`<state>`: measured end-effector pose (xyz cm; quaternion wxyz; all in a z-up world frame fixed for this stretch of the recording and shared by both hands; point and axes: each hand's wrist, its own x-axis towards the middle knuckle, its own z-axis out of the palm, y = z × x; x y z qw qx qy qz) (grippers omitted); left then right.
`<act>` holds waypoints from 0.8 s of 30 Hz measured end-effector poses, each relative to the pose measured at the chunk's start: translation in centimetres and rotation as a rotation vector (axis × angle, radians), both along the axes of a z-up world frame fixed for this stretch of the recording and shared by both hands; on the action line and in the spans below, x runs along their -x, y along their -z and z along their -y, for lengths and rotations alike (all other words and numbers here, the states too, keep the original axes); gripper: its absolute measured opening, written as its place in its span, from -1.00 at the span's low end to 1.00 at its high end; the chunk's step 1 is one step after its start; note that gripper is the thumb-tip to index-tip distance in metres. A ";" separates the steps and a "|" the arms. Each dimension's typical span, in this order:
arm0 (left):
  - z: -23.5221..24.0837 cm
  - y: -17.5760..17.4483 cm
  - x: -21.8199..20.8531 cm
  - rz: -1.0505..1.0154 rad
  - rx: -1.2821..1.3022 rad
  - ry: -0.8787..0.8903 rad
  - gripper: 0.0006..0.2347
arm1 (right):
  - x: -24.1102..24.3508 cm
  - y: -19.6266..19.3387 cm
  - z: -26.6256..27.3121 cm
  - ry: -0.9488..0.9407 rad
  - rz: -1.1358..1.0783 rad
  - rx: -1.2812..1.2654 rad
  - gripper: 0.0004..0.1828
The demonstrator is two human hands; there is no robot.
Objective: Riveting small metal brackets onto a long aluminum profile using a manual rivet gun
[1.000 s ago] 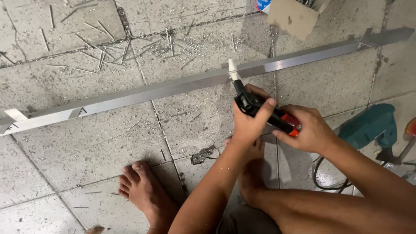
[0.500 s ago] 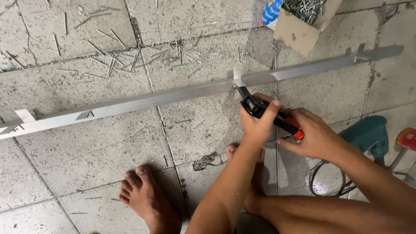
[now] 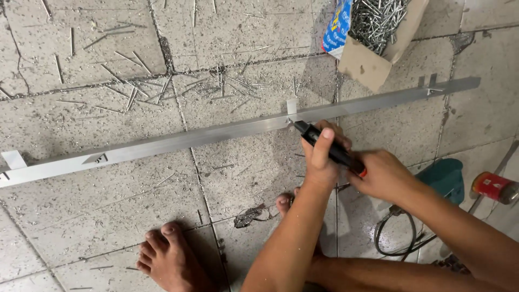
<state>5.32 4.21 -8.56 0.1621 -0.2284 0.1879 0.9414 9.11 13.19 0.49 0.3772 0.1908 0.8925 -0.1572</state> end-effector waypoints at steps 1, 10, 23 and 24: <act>0.0 0.3 -0.2 0.010 -0.005 0.013 -0.70 | 0.6 -1.8 0.3 -0.102 0.163 -0.008 -0.70; 2.1 -2.5 1.5 0.159 -0.063 0.229 -0.74 | -1.8 -2.8 -0.6 0.142 0.067 0.401 -0.18; 1.3 -2.0 0.6 0.184 -0.155 0.197 -0.74 | 2.8 -10.0 1.3 -0.017 0.549 -0.048 -0.75; 0.9 -1.8 0.4 0.256 -0.147 0.171 -0.75 | 2.3 -9.4 0.7 0.052 0.487 0.051 -0.54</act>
